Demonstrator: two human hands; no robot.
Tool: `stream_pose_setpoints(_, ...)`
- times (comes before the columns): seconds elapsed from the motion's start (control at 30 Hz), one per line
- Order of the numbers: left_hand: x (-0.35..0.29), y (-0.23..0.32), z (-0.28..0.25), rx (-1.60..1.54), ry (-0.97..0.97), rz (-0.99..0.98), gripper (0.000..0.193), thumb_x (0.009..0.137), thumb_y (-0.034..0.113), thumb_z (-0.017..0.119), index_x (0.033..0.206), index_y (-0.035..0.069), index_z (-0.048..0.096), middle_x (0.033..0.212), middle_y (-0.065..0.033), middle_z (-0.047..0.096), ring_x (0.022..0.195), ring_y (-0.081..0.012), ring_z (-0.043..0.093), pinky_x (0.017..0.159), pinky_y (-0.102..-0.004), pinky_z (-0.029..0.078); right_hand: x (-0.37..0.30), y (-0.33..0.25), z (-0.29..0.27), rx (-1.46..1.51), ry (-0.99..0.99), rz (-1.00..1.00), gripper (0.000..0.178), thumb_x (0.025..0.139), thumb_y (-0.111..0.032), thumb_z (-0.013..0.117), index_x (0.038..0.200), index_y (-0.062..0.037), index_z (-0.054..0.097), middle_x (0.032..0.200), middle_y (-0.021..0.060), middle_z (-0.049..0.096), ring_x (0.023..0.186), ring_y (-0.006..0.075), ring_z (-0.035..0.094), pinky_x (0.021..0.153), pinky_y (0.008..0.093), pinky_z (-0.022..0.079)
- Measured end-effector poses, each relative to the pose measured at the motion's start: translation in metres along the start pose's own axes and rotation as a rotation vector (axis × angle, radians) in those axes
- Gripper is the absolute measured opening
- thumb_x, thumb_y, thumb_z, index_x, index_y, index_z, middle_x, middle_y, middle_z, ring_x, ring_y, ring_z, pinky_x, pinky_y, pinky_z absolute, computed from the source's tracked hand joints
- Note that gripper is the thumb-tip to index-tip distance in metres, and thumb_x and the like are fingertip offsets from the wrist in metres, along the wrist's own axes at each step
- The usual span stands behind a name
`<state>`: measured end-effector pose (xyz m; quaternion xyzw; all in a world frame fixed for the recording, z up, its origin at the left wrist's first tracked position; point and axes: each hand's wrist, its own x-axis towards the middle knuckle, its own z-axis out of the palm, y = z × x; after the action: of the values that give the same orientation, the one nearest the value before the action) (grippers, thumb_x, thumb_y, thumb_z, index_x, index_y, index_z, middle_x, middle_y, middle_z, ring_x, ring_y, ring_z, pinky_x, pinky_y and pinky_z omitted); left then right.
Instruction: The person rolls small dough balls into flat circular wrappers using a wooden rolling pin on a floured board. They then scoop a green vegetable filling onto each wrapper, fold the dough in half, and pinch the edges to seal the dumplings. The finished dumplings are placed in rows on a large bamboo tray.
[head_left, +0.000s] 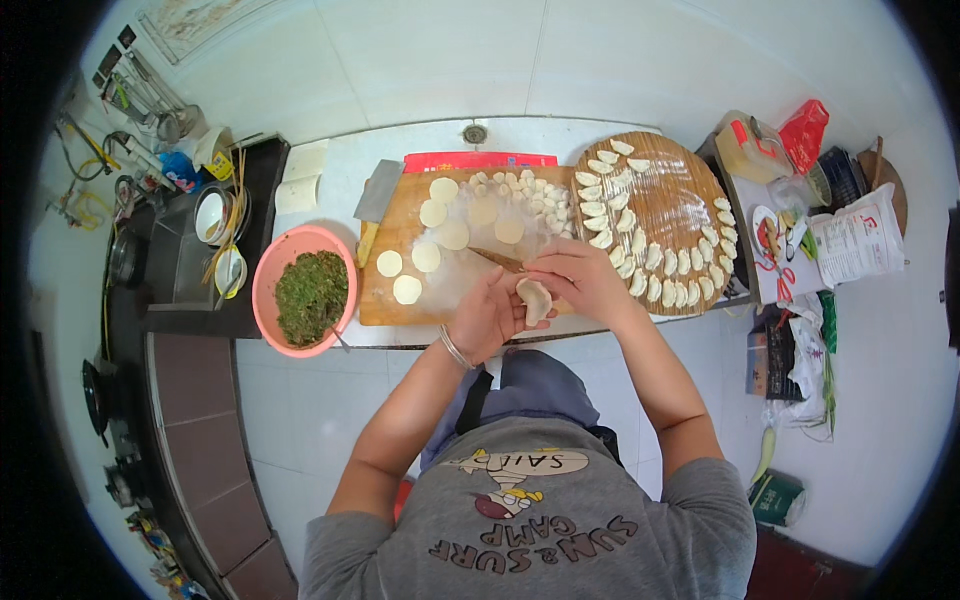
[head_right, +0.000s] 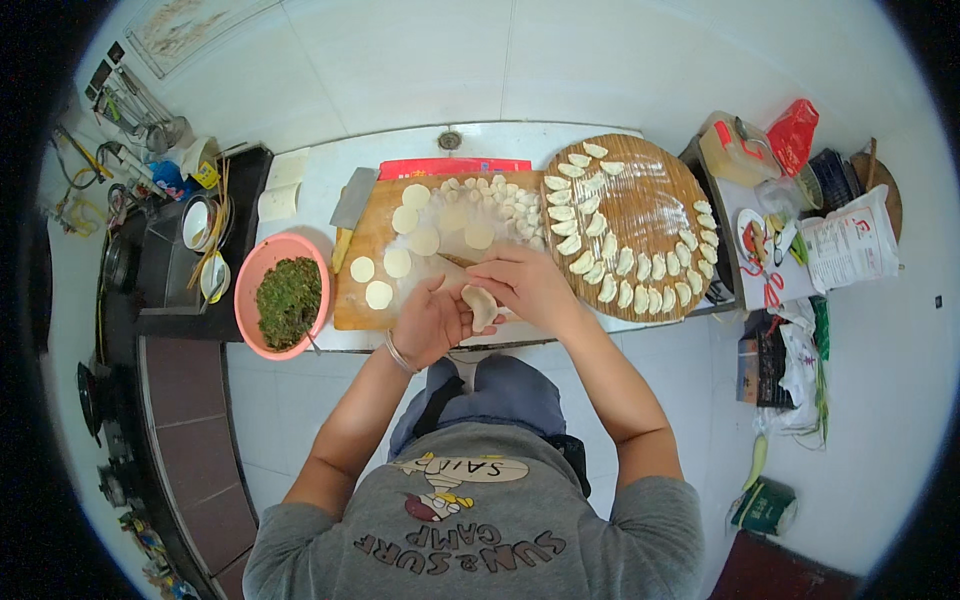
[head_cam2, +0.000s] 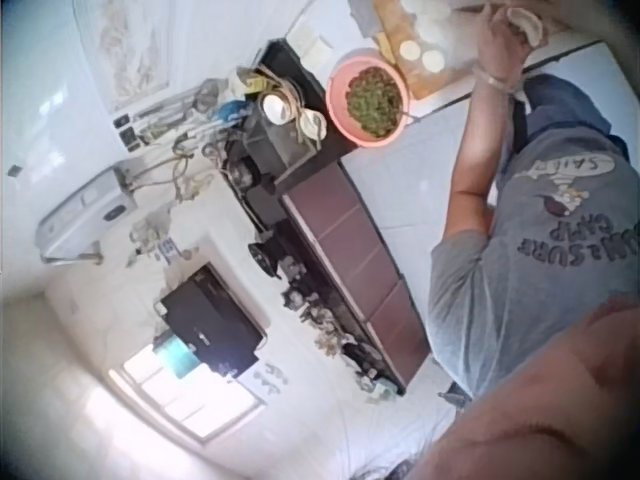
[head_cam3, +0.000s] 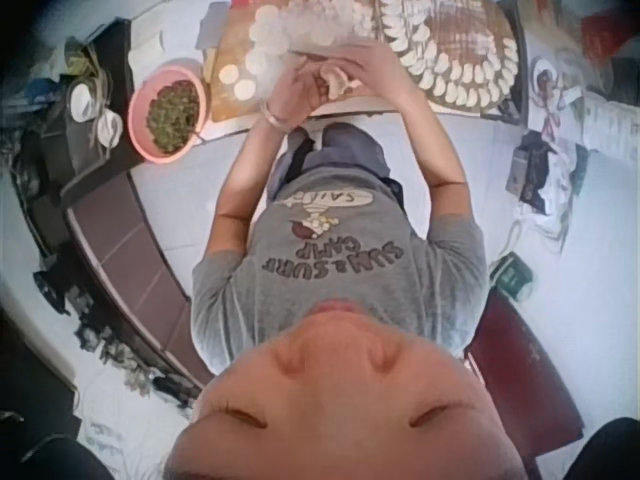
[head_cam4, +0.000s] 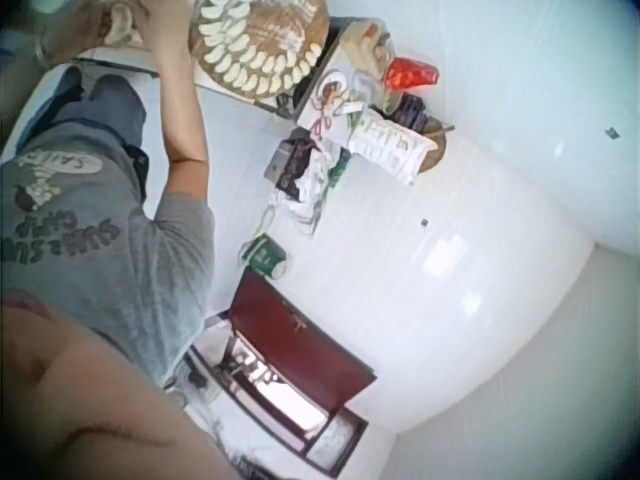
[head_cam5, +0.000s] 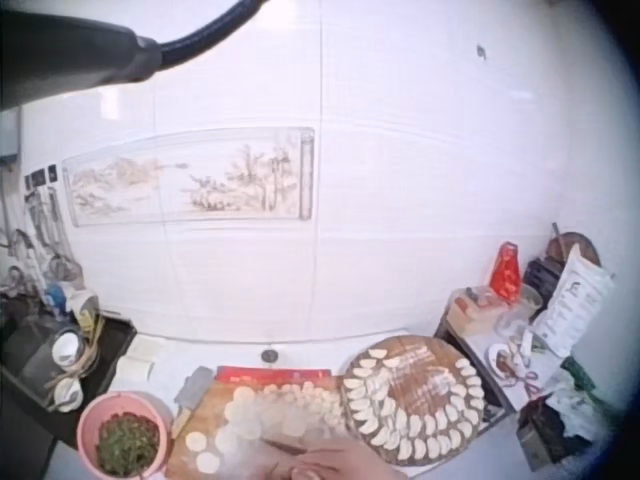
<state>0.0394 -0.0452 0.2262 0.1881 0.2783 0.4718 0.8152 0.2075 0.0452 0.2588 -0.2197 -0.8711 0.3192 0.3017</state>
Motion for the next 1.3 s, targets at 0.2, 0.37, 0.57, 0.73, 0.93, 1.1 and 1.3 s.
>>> stream_pose_setpoints(0.2,-0.017,-0.006,-0.018,-0.057,-0.041,-0.034,0.064,0.096,0.045,0.02,0.131,-0.005,0.041,0.12,-0.021,0.056,0.11,-0.0329,0.057,0.097,-0.0422,0.044,-0.011,-0.027,0.024,-0.177,-0.018,0.052,0.01,0.075,-0.009,0.07,0.083,-0.004,0.068,0.078,0.0075,0.061,0.069,0.0257,0.062,0.06,0.0341,0.05)
stream_pose_setpoints(0.37,-0.029,-0.007,-0.024,-0.146,-0.054,0.01,0.062,0.097,0.045,0.021,0.129,-0.004,0.043,0.116,-0.0177,0.059,0.106,-0.029,0.059,0.095,-0.0424,0.046,-0.014,-0.044,0.04,-0.196,0.168,0.163,0.01,0.078,-0.011,0.068,0.085,-0.0039,0.069,0.073,0.009,0.062,0.067,0.0279,0.062,0.058,0.0348,0.049)
stream_pose_setpoints(0.57,-0.04,-0.004,-0.029,-0.176,-0.027,0.052,0.061,0.095,0.042,0.025,0.13,-0.005,0.041,0.121,-0.0221,0.056,0.112,-0.0316,0.057,0.101,-0.0456,0.042,-0.012,-0.064,0.045,-0.133,0.079,0.314,0.01,0.08,-0.012,0.068,0.086,-0.0045,0.069,0.073,0.0114,0.062,0.068,0.0293,0.062,0.058,0.0357,0.048)
stream_pose_setpoints(0.73,-0.035,-0.003,-0.02,-0.12,0.017,0.11,0.061,0.095,0.043,0.024,0.128,-0.005,0.043,0.12,-0.021,0.056,0.111,-0.0308,0.057,0.101,-0.0464,0.041,-0.009,-0.052,0.05,-0.211,0.093,0.231,0.009,0.082,-0.012,0.065,0.084,-0.0042,0.067,0.075,0.0121,0.063,0.069,0.031,0.062,0.059,0.038,0.048)
stream_pose_setpoints(0.93,-0.021,-0.003,-0.008,-0.213,0.042,0.187,0.063,0.095,0.045,0.023,0.128,-0.005,0.043,0.121,-0.0219,0.055,0.111,-0.0323,0.057,0.102,-0.047,0.041,-0.013,-0.052,0.022,-0.229,0.171,0.272,0.014,0.086,-0.015,0.061,0.082,-0.0034,0.066,0.075,0.0128,0.063,0.068,0.0313,0.062,0.059,0.0394,0.048)
stream_pose_setpoints(1.1,-0.001,-0.012,0.011,-0.317,-0.001,0.166,0.063,0.095,0.045,0.023,0.128,-0.005,0.043,0.12,-0.0203,0.056,0.111,-0.0306,0.056,0.102,-0.0461,0.04,-0.026,-0.041,0.002,-0.303,0.055,0.276,0.021,0.088,-0.023,0.059,0.079,-0.004,0.062,0.074,0.0127,0.063,0.069,0.0335,0.062,0.059,0.0413,0.049)
stream_pose_setpoints(1.3,0.03,-0.026,0.023,-0.311,-0.051,0.179,0.065,0.094,0.047,0.027,0.13,-0.006,0.043,0.122,-0.0194,0.055,0.115,-0.0287,0.054,0.104,-0.0461,0.037,-0.039,-0.009,-0.014,-0.398,0.059,0.234,0.021,0.089,-0.026,0.056,0.084,-0.0058,0.06,0.08,0.014,0.063,0.074,0.0345,0.062,0.06,0.0432,0.049)
